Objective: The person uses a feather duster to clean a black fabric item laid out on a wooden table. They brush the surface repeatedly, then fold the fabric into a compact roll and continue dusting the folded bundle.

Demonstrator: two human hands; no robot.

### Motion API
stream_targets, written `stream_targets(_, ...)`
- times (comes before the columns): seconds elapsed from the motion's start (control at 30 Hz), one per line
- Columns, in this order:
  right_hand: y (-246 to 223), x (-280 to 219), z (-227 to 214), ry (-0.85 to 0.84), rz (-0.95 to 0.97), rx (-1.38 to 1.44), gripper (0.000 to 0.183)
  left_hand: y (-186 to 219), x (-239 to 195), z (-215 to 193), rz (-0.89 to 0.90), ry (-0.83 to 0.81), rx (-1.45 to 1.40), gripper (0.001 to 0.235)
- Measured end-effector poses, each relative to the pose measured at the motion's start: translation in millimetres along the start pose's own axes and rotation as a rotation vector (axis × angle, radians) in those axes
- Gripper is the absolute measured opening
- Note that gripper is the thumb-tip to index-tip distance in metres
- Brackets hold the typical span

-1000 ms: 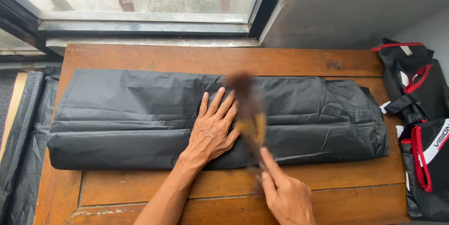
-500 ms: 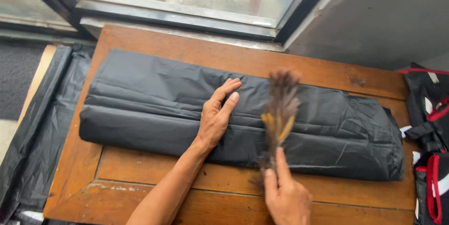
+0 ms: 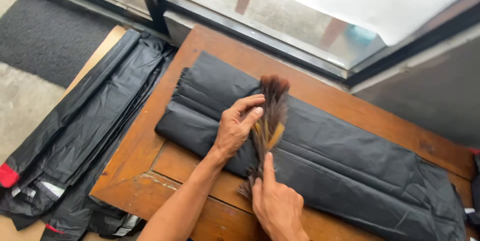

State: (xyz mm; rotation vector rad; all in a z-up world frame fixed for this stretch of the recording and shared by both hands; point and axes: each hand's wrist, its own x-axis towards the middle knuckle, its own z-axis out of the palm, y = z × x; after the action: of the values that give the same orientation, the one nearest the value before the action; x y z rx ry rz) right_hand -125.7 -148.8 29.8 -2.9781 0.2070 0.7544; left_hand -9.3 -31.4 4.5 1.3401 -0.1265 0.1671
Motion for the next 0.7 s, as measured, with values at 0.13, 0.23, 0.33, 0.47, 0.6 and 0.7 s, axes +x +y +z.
stream_targets(0.13,-46.1,16.5,-10.7,-0.037,-0.116,-0.029,0.069,3.0,5.3,-2.5,0.006,0.084,-0.010,0.022)
stream_targets(0.23,-66.2,26.0,-14.4,-0.064,-0.153,0.032,0.035,6.4,3.3,-11.3,0.148,0.086,0.301,0.027)
stream_targets(0.33,-68.0,32.7,-30.8,-0.144,-0.082,-0.017,0.042,8.8,-3.2,-15.7,0.234,0.049,0.717,0.028)
stream_targets(0.47,-28.8,38.1,-52.4,0.080,-0.112,0.298,0.032,6.2,-10.3,-11.2,0.269,0.109,0.870,0.029)
stream_targets(0.6,19.4,63.8,-51.0,0.513,0.068,0.324,0.044,16.9,-16.0,-6.1,0.375,0.342,1.292,0.033)
stream_targets(0.7,35.9,76.1,-43.7,0.561,0.155,0.360,0.047,14.0,-21.8,8.0,0.411,0.216,1.254,0.022)
